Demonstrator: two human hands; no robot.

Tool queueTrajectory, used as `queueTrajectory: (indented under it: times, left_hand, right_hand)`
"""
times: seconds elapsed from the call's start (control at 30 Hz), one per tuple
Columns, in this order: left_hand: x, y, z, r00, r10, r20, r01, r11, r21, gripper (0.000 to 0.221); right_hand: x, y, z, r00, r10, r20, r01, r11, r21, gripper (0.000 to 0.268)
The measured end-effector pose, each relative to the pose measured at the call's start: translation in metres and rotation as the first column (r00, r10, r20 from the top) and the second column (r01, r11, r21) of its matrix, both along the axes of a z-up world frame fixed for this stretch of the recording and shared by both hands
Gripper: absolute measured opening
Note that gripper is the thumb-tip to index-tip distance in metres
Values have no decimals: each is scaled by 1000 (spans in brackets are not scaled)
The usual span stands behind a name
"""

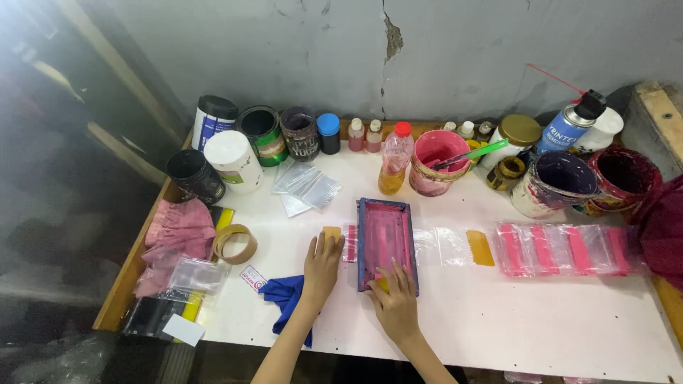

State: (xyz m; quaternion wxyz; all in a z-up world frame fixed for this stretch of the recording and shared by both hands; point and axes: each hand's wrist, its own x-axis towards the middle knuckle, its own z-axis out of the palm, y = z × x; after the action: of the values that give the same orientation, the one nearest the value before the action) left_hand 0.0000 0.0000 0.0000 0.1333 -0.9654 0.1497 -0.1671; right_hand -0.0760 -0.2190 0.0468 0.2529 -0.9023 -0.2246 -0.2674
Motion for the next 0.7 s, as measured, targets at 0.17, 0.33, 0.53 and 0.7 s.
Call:
queueTrajectory:
  times: [0.17, 0.33, 0.53, 0.7]
  left_hand:
    - [1, 0, -1, 999, 2, -42, -2, 1000, 5, 60]
    - [1, 1, -3, 1000, -14, -9, 14, 1000, -11, 58]
    - [-1, 0, 2, 1000, -19, -6, 19, 1000, -9, 59]
    - [0, 0, 0, 1000, -25, -6, 24, 999, -49, 59]
  right_hand:
    - [0, -1, 3, 1000, 0, 18, 0, 1000, 9, 15]
    - [-1, -1, 6, 1000, 3, 30, -4, 1000, 23, 16]
    - [-1, -2, 12, 1000, -5, 25, 5, 1000, 31, 15]
    - [-2, -2, 14, 999, -2, 49, 0, 999, 44, 16]
